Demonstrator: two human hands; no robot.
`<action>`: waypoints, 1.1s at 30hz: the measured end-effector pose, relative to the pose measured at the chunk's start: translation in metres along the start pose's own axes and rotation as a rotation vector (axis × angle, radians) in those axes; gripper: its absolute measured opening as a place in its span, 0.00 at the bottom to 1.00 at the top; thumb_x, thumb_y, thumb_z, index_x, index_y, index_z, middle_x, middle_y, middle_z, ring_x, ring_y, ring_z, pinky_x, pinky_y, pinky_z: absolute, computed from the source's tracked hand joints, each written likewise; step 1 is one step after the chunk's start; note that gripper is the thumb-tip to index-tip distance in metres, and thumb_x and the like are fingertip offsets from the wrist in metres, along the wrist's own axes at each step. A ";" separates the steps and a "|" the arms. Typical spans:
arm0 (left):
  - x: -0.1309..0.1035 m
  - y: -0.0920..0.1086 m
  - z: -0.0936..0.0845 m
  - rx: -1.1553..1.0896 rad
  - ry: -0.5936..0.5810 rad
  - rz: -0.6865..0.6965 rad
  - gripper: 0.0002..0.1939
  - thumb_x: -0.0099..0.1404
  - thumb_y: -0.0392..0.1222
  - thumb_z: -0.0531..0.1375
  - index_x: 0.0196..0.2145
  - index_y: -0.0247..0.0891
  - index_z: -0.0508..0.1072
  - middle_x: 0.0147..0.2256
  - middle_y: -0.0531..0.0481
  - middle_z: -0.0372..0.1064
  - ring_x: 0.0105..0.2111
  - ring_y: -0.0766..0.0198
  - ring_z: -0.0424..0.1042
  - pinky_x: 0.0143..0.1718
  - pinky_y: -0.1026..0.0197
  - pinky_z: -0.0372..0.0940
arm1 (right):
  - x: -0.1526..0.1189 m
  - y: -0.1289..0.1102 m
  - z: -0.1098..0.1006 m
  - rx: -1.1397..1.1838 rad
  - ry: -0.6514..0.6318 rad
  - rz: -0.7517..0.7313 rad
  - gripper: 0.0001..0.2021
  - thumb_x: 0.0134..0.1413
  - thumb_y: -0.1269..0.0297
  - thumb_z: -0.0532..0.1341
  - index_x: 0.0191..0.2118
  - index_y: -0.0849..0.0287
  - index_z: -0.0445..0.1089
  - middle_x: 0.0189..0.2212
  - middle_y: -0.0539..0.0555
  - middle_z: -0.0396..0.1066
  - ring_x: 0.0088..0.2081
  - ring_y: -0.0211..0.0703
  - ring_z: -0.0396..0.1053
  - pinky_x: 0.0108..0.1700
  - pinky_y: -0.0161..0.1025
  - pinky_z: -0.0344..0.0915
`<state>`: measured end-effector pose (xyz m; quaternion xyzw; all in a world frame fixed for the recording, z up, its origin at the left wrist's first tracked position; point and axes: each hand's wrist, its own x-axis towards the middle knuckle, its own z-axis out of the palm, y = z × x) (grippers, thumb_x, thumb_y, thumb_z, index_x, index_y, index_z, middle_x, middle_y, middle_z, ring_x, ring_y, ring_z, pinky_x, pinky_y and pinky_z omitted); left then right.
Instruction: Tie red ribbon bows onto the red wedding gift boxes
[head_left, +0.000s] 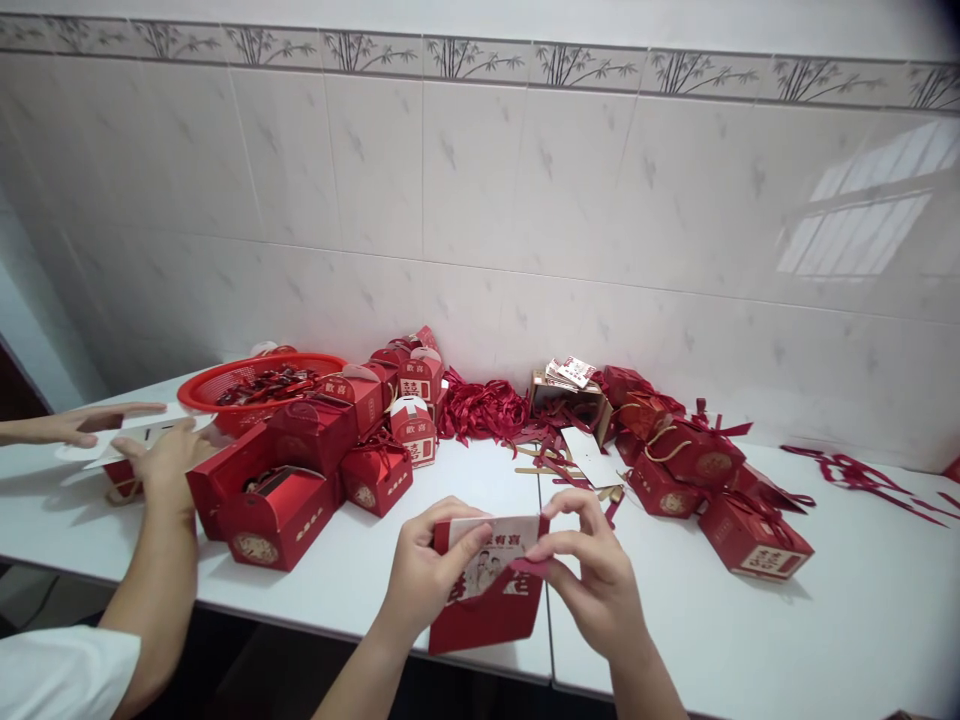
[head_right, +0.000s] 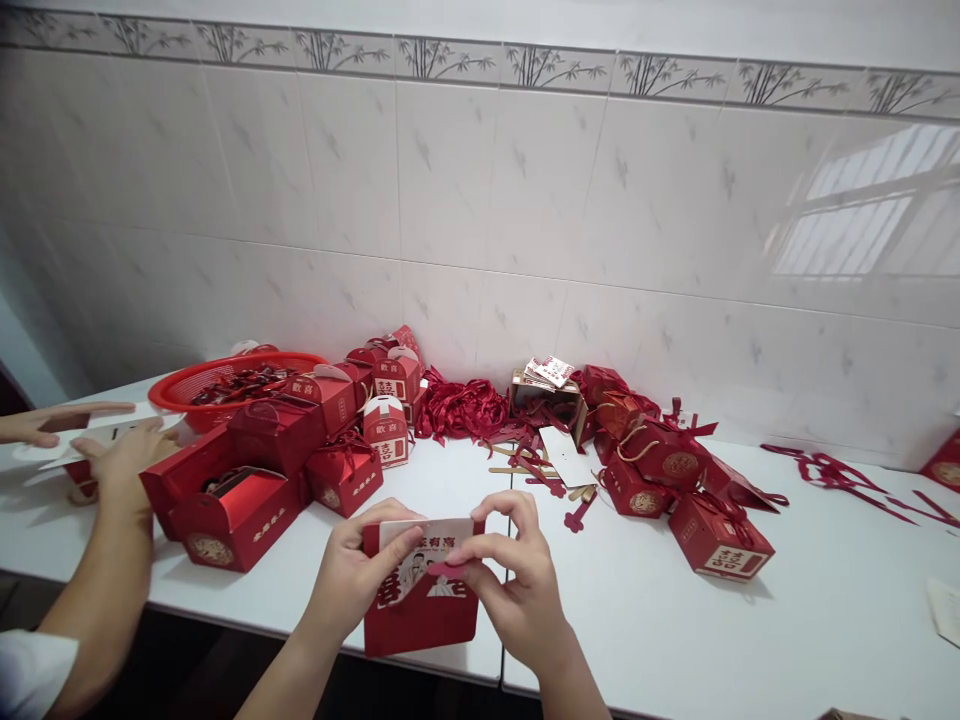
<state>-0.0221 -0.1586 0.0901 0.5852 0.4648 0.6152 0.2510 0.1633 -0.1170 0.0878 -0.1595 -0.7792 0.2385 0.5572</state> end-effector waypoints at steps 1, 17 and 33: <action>-0.001 0.002 0.002 0.014 -0.002 0.027 0.06 0.58 0.40 0.63 0.28 0.35 0.77 0.25 0.51 0.70 0.27 0.64 0.70 0.30 0.65 0.63 | 0.001 0.001 0.005 -0.070 0.019 -0.025 0.10 0.53 0.75 0.61 0.35 0.50 0.74 0.40 0.54 0.61 0.45 0.46 0.61 0.45 0.45 0.61; -0.008 0.005 0.008 0.068 -0.003 0.132 0.06 0.60 0.39 0.62 0.32 0.36 0.79 0.27 0.48 0.72 0.28 0.63 0.72 0.30 0.64 0.65 | -0.008 0.008 0.022 -0.038 0.051 0.080 0.08 0.56 0.71 0.59 0.35 0.51 0.73 0.41 0.55 0.62 0.45 0.46 0.63 0.40 0.41 0.65; -0.013 0.001 0.009 0.081 0.009 0.193 0.09 0.58 0.37 0.64 0.38 0.39 0.78 0.29 0.48 0.74 0.29 0.63 0.72 0.31 0.64 0.67 | -0.013 0.006 0.037 0.069 0.293 0.032 0.09 0.53 0.75 0.60 0.35 0.52 0.73 0.36 0.54 0.65 0.41 0.43 0.68 0.38 0.39 0.68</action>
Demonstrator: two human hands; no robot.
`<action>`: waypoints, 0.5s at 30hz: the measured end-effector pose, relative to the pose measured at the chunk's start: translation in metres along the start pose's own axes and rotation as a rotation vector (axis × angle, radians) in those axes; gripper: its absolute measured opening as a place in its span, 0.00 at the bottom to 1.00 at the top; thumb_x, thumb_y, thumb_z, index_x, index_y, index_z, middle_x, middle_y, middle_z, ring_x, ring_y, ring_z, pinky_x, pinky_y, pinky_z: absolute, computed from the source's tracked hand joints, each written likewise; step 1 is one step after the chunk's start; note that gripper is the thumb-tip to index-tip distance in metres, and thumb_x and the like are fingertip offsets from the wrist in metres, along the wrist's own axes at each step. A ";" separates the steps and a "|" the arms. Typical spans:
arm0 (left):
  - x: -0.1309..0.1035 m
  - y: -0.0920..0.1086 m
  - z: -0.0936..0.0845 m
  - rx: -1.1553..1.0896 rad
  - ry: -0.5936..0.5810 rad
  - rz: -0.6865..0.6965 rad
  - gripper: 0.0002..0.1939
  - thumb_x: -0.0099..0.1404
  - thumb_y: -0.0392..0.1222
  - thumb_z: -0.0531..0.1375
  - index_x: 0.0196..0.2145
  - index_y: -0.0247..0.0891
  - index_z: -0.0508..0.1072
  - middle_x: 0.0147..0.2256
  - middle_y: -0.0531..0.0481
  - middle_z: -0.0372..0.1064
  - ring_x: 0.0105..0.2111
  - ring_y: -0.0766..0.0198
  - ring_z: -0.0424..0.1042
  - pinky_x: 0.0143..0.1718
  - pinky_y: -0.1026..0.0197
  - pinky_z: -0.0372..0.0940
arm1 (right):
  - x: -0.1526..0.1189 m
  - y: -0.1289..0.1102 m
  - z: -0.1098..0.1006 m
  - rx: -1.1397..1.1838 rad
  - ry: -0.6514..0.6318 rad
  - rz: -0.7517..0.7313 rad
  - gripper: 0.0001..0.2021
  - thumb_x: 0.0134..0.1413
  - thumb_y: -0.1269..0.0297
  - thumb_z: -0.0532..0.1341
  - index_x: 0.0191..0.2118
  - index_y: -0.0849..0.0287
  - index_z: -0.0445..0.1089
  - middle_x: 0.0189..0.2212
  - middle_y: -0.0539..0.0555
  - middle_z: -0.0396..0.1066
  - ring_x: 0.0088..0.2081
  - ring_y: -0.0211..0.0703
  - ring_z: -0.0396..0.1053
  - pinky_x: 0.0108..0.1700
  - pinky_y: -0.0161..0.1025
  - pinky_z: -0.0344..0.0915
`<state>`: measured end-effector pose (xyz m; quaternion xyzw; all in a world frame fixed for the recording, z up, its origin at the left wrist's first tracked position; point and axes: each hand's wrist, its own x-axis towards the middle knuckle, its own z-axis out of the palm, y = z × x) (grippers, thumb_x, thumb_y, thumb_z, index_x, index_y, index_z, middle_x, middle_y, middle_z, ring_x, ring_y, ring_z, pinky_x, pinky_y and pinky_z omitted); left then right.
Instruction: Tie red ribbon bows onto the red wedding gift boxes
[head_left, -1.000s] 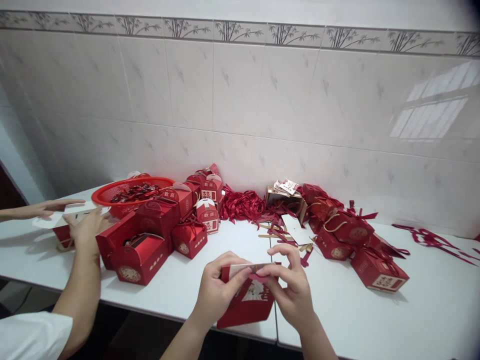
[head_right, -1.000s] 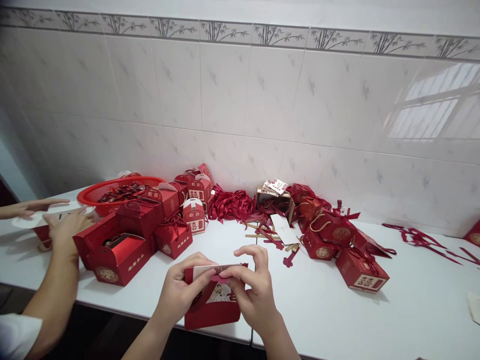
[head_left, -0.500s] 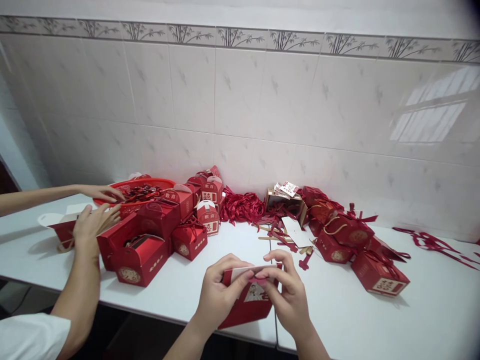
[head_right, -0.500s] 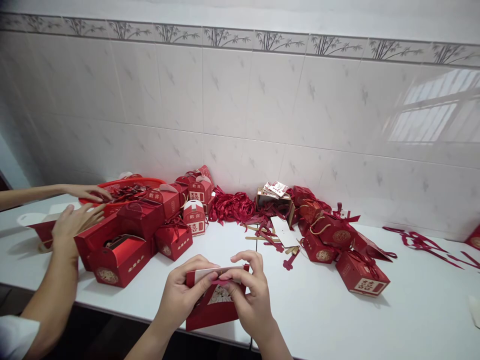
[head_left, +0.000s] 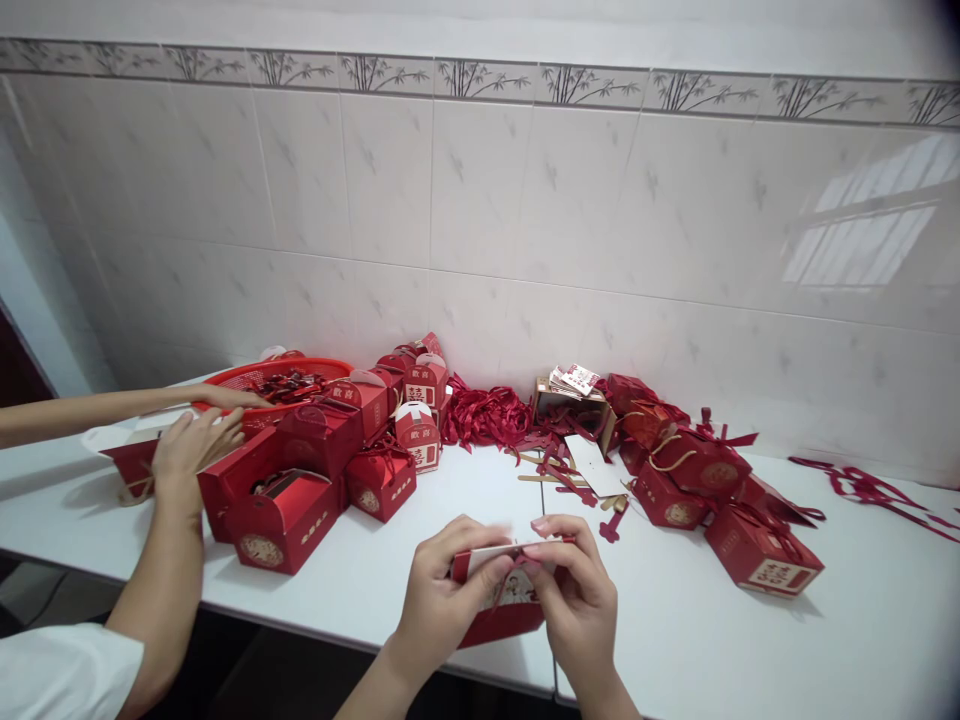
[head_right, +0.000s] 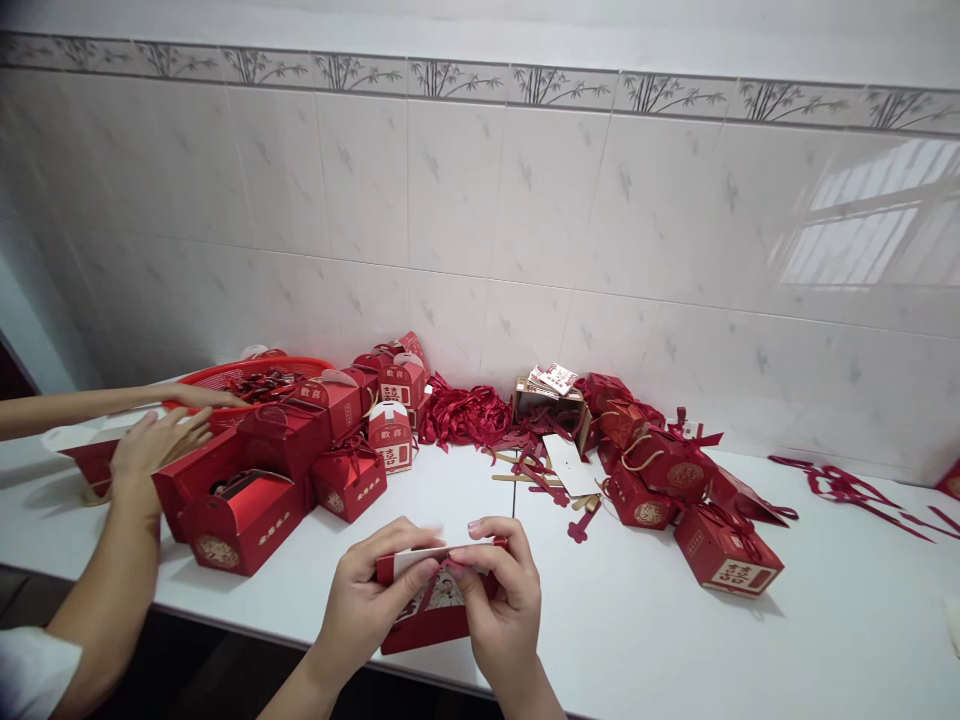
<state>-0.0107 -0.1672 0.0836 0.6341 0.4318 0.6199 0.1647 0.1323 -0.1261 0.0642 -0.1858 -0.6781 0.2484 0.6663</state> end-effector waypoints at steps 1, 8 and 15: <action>-0.001 -0.001 0.000 -0.001 0.007 0.019 0.13 0.58 0.36 0.64 0.42 0.40 0.77 0.29 0.49 0.75 0.29 0.63 0.72 0.32 0.64 0.67 | 0.000 0.000 0.000 0.003 -0.002 -0.009 0.10 0.53 0.76 0.60 0.36 0.52 0.73 0.36 0.53 0.65 0.41 0.43 0.68 0.38 0.39 0.68; -0.002 -0.005 -0.001 -0.042 -0.013 0.141 0.15 0.56 0.45 0.65 0.43 0.41 0.77 0.29 0.48 0.75 0.28 0.63 0.70 0.31 0.63 0.66 | -0.007 0.001 0.001 -0.012 0.001 -0.058 0.13 0.54 0.79 0.58 0.38 0.51 0.71 0.35 0.52 0.63 0.39 0.41 0.67 0.36 0.38 0.68; -0.006 -0.010 0.002 -0.116 -0.020 0.080 0.14 0.64 0.50 0.57 0.36 0.38 0.76 0.29 0.46 0.74 0.29 0.62 0.71 0.32 0.62 0.65 | -0.011 0.007 0.005 0.003 0.075 -0.015 0.10 0.54 0.75 0.59 0.40 0.54 0.64 0.33 0.52 0.63 0.37 0.42 0.66 0.34 0.38 0.67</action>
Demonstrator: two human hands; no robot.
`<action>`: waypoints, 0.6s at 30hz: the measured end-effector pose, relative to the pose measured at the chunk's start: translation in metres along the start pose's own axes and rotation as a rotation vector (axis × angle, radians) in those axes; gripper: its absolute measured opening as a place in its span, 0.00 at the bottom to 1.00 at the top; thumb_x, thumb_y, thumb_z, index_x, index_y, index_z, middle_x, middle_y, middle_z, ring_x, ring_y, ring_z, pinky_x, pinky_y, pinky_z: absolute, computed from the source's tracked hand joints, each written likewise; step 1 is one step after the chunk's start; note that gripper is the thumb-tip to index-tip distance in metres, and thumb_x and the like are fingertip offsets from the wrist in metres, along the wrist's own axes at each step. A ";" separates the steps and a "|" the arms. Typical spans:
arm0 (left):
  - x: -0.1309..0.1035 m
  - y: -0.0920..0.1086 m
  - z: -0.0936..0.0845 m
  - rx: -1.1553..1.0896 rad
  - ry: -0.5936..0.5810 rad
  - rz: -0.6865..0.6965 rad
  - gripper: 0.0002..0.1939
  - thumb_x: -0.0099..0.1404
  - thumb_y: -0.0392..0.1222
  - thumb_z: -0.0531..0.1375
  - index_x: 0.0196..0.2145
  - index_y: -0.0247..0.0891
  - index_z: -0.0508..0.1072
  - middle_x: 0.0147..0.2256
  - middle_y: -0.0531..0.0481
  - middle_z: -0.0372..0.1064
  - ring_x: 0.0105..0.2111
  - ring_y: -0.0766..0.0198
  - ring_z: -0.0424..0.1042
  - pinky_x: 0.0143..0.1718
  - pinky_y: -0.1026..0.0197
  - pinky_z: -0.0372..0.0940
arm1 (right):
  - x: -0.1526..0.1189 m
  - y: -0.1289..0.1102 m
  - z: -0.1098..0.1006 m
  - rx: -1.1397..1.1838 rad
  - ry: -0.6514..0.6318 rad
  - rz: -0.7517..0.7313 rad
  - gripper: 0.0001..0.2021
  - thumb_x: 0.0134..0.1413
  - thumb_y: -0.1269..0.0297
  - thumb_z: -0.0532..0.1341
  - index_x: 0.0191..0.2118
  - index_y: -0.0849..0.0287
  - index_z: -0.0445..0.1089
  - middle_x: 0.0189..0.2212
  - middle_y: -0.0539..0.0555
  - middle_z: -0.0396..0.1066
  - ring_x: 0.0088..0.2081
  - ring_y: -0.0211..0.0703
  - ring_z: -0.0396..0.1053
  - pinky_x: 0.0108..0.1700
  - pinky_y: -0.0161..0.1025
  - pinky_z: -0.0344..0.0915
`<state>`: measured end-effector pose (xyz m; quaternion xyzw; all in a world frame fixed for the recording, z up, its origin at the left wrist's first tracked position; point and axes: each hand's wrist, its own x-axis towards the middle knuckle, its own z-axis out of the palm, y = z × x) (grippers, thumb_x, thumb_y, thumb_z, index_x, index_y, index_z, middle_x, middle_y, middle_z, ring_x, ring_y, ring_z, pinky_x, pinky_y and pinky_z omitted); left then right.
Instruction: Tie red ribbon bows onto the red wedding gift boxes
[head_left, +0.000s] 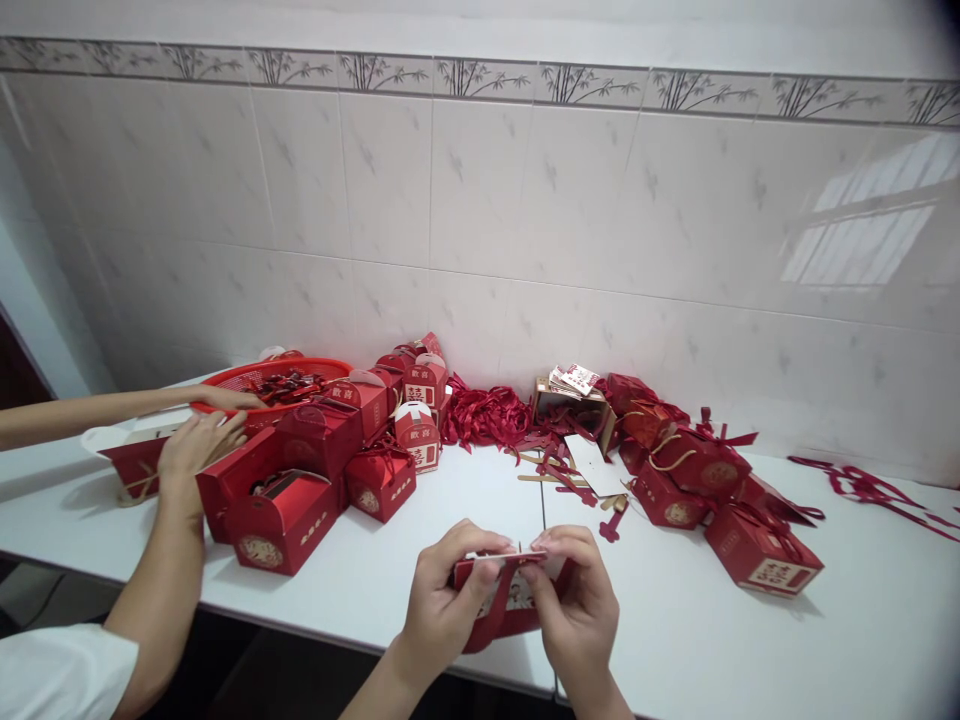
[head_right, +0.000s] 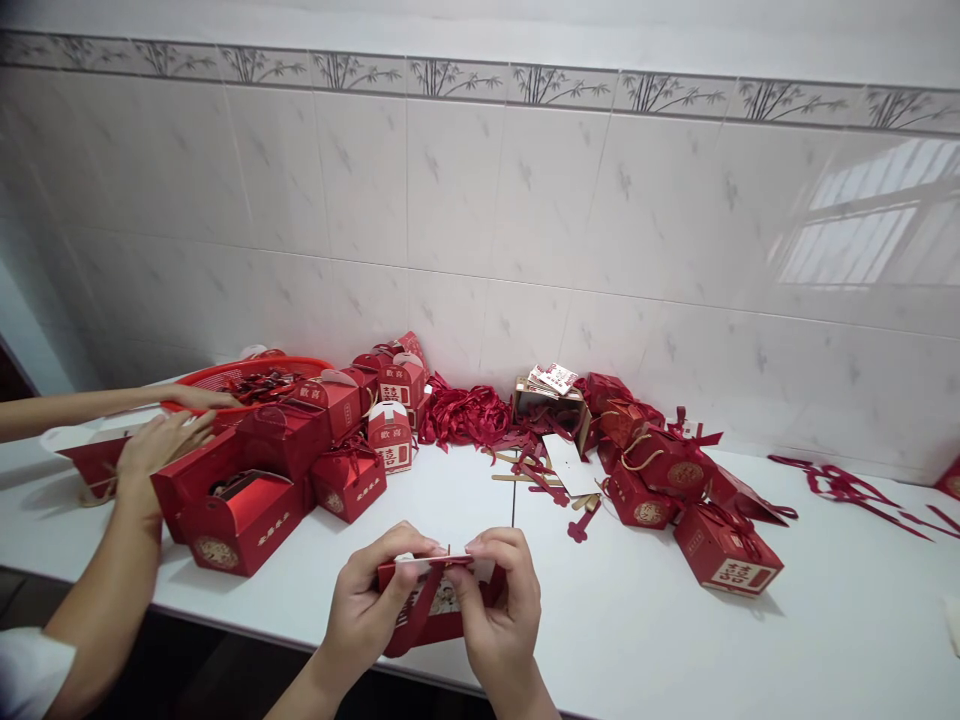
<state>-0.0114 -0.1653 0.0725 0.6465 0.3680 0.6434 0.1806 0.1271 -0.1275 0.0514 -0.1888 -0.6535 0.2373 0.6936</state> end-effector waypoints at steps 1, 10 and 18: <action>-0.001 -0.002 0.001 0.001 0.006 -0.030 0.12 0.65 0.47 0.56 0.35 0.37 0.75 0.29 0.47 0.73 0.29 0.62 0.71 0.32 0.63 0.65 | -0.001 0.002 0.000 -0.027 -0.005 0.012 0.10 0.54 0.75 0.59 0.41 0.54 0.65 0.33 0.52 0.63 0.36 0.42 0.66 0.33 0.38 0.67; -0.008 -0.049 0.012 0.045 0.040 -0.216 0.10 0.65 0.44 0.54 0.30 0.36 0.70 0.28 0.50 0.70 0.31 0.62 0.71 0.35 0.62 0.66 | -0.019 0.044 0.005 -0.140 -0.022 0.130 0.07 0.55 0.70 0.60 0.40 0.56 0.70 0.33 0.53 0.65 0.35 0.42 0.68 0.34 0.38 0.68; -0.010 -0.065 0.004 -0.026 -0.007 -0.347 0.12 0.64 0.47 0.55 0.28 0.36 0.66 0.27 0.52 0.64 0.29 0.65 0.66 0.34 0.63 0.63 | -0.018 0.055 0.005 -0.196 -0.126 0.158 0.07 0.53 0.69 0.60 0.40 0.57 0.70 0.32 0.53 0.66 0.32 0.40 0.68 0.30 0.36 0.67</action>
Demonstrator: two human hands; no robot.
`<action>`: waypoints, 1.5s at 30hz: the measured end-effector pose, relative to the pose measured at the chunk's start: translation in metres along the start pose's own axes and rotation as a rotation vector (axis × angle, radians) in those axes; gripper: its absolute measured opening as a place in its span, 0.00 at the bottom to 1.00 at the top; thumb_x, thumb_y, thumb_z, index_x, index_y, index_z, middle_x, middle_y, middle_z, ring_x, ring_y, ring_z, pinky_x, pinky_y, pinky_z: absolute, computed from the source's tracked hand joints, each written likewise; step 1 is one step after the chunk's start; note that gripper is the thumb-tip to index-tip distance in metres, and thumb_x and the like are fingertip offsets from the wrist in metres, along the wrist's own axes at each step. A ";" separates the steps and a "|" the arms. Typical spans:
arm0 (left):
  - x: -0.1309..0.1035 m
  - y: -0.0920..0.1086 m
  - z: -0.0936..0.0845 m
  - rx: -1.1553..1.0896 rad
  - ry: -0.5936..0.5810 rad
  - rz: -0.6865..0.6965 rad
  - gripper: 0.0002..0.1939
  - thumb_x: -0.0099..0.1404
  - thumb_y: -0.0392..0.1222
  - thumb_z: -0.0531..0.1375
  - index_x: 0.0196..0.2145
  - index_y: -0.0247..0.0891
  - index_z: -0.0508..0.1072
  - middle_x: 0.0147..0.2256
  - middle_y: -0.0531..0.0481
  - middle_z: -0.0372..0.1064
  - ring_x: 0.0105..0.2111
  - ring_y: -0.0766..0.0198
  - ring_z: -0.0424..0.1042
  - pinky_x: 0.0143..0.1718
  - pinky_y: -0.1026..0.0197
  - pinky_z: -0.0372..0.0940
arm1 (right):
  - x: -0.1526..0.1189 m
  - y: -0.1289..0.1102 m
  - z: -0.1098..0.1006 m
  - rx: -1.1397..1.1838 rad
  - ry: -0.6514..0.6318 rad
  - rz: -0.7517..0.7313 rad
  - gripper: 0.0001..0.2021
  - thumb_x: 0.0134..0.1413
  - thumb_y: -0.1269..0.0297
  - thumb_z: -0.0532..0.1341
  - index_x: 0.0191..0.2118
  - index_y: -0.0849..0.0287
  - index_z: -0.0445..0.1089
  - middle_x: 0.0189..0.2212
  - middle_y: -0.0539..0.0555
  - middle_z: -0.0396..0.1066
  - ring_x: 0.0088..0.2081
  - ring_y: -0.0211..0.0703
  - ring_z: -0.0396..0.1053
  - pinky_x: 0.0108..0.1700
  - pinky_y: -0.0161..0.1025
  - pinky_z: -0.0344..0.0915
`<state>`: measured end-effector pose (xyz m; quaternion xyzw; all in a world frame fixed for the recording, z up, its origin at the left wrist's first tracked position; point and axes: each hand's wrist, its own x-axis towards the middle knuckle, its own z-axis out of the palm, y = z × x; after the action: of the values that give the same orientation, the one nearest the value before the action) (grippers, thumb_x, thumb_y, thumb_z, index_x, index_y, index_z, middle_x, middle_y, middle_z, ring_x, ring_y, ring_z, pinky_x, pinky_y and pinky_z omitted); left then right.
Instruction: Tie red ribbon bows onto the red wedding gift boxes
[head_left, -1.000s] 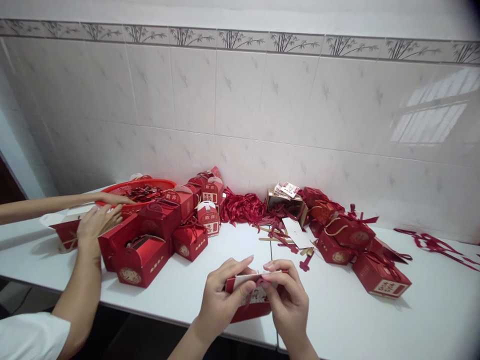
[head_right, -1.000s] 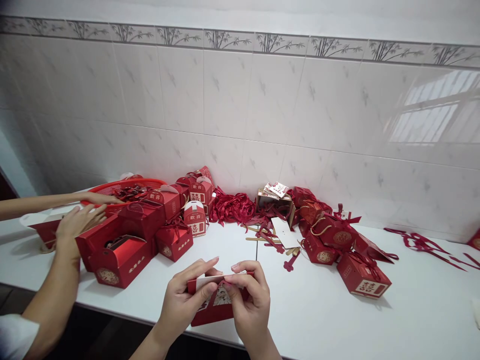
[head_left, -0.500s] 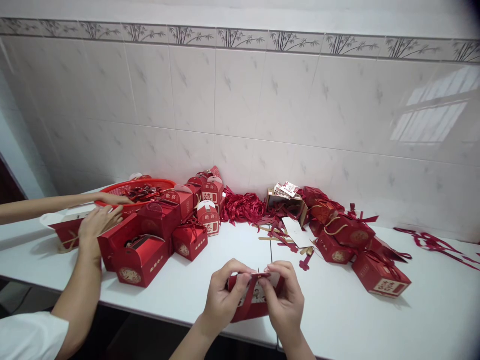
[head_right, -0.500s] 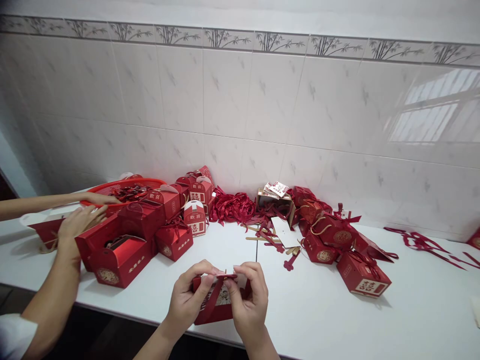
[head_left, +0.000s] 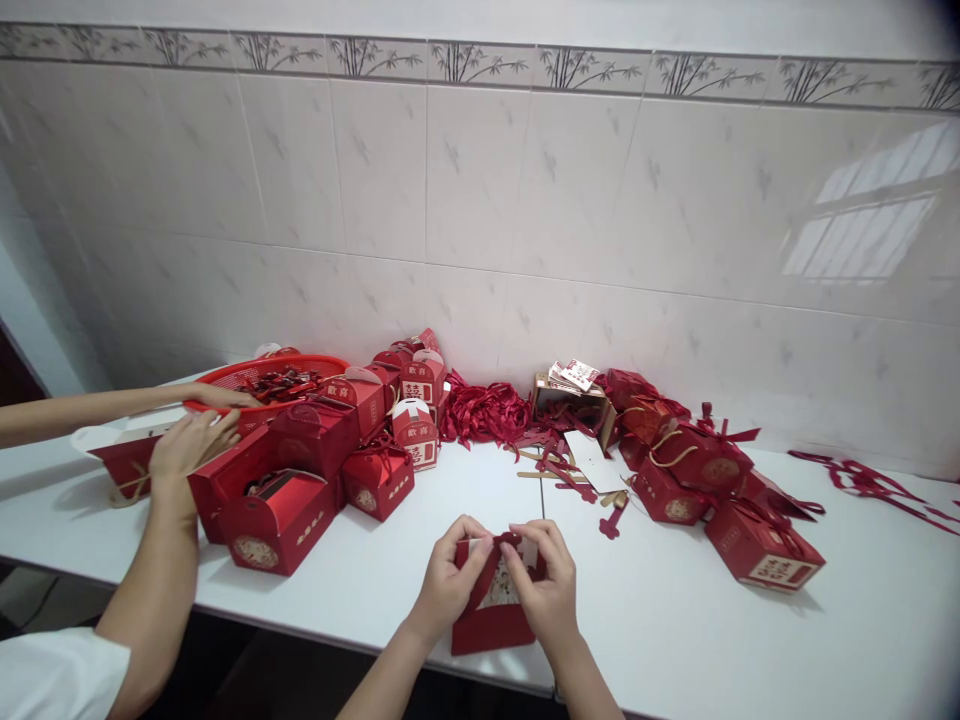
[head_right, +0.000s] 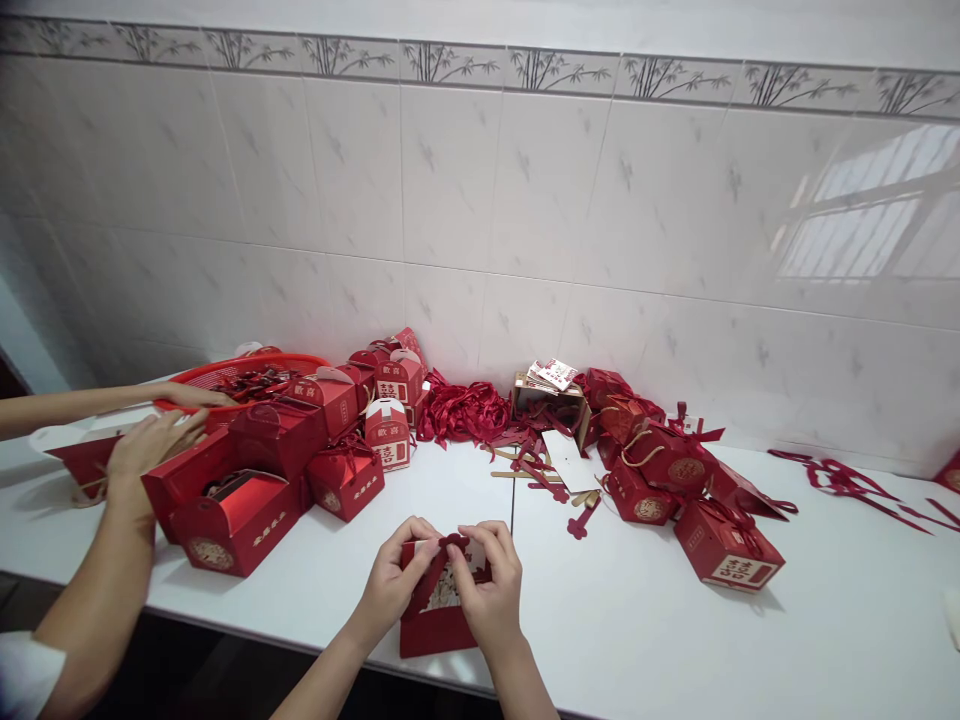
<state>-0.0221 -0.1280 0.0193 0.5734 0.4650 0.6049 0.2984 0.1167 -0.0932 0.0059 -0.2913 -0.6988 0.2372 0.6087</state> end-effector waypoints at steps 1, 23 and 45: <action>0.001 0.001 -0.002 -0.009 -0.024 -0.024 0.12 0.62 0.48 0.57 0.28 0.36 0.65 0.26 0.53 0.64 0.27 0.66 0.66 0.31 0.64 0.63 | 0.001 0.000 -0.001 0.001 -0.005 0.012 0.07 0.53 0.69 0.61 0.40 0.57 0.70 0.32 0.53 0.67 0.32 0.41 0.69 0.32 0.36 0.68; -0.004 0.037 -0.066 0.468 -0.236 -0.086 0.07 0.61 0.42 0.57 0.27 0.38 0.70 0.27 0.52 0.70 0.29 0.63 0.68 0.30 0.65 0.61 | 0.002 0.012 0.005 0.030 0.027 0.154 0.08 0.48 0.65 0.63 0.28 0.57 0.61 0.21 0.46 0.63 0.21 0.35 0.61 0.23 0.33 0.61; 0.016 0.086 -0.029 0.028 -0.472 0.075 0.08 0.60 0.34 0.61 0.37 0.38 0.78 0.40 0.44 0.73 0.43 0.58 0.72 0.45 0.59 0.67 | 0.013 -0.034 -0.034 0.151 -0.152 -0.362 0.12 0.47 0.74 0.64 0.37 0.55 0.64 0.27 0.52 0.70 0.27 0.40 0.69 0.26 0.36 0.68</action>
<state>-0.0382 -0.1533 0.1068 0.7200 0.3692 0.4581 0.3681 0.1452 -0.1093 0.0430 -0.0960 -0.7638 0.1970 0.6071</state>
